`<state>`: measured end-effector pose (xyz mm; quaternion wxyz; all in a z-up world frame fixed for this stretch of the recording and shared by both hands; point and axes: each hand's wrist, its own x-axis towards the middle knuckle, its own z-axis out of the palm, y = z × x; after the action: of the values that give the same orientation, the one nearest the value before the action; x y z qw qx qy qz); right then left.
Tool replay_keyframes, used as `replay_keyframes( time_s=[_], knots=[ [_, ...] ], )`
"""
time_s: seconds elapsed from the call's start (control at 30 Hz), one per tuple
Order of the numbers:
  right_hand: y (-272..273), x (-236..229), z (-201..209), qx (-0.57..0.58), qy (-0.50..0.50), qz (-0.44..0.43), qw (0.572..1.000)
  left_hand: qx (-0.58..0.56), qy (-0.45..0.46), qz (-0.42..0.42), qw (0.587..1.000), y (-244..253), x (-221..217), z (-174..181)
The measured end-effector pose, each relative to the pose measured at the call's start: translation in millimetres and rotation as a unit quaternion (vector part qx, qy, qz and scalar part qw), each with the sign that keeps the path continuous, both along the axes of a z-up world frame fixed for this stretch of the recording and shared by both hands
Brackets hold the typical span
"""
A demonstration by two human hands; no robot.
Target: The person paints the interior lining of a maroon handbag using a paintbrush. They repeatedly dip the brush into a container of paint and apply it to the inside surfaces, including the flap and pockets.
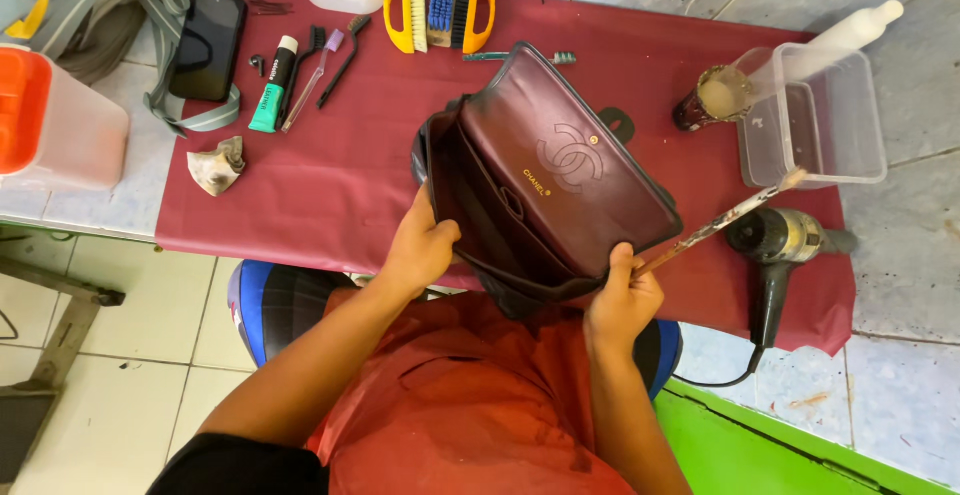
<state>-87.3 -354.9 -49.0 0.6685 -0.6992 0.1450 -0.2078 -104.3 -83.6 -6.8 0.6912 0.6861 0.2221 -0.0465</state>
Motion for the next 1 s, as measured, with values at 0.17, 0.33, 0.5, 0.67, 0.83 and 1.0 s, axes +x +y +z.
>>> replay_keyframes(
  time_s=[0.17, 0.33, 0.5, 0.67, 0.83, 1.0],
  knots=[
    [1.4, 19.5, 4.5, -0.004, -0.013, -0.031, 0.999, 0.009, 0.04, -0.015, 0.999, 8.3, -24.7, -15.5],
    [2.9, 25.0, 9.6, -0.038, 0.002, -0.014, 0.999, 0.158, -0.148, 0.043, 0.975, -3.6, -50.6, 15.8],
    [-1.3, 21.8, 8.3, -0.147, -0.003, 0.006, 0.989, 0.566, -0.368, -0.148, 0.723, 18.6, -33.1, 33.7],
    [7.0, 24.7, 22.5, -0.134, -0.023, 0.019, 0.991, 0.604, -0.333, -0.309, 0.655, 20.7, -18.8, 32.0],
    [14.5, 38.0, 22.9, -0.131, -0.039, 0.01, 0.991, 0.618, -0.157, -0.43, 0.639, 3.5, -15.4, 62.5],
    [9.9, 52.2, 5.9, -0.134, -0.063, 0.014, 0.989, 0.529, -0.011, -0.491, 0.692, 8.1, -6.8, 83.9]
  ],
)
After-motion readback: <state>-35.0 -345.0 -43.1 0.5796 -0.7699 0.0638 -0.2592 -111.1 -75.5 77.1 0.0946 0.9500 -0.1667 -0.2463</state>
